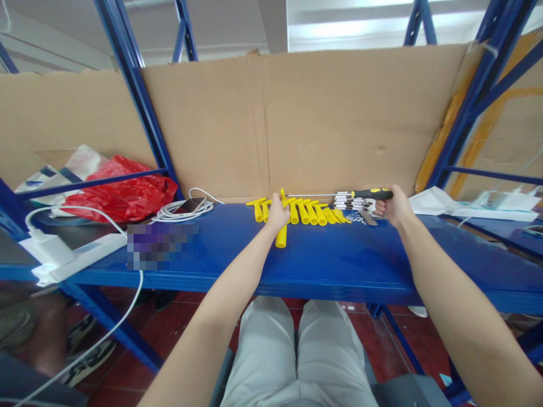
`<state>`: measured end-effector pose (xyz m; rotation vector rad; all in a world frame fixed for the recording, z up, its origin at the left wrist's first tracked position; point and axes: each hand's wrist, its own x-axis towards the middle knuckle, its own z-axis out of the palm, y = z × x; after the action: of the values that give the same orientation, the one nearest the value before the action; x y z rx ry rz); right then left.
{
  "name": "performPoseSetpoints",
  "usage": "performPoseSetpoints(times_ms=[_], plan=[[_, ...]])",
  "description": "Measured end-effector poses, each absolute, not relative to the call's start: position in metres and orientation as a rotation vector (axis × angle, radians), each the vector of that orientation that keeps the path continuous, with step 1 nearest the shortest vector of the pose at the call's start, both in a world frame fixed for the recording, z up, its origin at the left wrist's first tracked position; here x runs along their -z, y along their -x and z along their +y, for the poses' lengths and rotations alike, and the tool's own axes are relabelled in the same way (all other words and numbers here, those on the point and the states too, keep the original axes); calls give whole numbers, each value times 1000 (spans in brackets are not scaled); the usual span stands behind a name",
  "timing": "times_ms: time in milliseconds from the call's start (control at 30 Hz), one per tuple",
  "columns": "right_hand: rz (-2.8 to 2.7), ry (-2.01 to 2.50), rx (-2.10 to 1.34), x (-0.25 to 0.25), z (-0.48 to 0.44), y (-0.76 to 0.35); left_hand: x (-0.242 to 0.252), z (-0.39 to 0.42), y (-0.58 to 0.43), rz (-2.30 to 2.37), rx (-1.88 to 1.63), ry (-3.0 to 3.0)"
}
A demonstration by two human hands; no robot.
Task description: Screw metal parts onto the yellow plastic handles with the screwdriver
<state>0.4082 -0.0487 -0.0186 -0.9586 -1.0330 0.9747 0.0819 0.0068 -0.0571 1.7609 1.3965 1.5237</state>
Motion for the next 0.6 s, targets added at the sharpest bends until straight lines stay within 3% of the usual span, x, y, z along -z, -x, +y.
performPoseSetpoints(times_ms=[600], plan=[[-983, 1024, -964, 18, -53, -405, 56, 5, -83, 1467, -1492, -1754]])
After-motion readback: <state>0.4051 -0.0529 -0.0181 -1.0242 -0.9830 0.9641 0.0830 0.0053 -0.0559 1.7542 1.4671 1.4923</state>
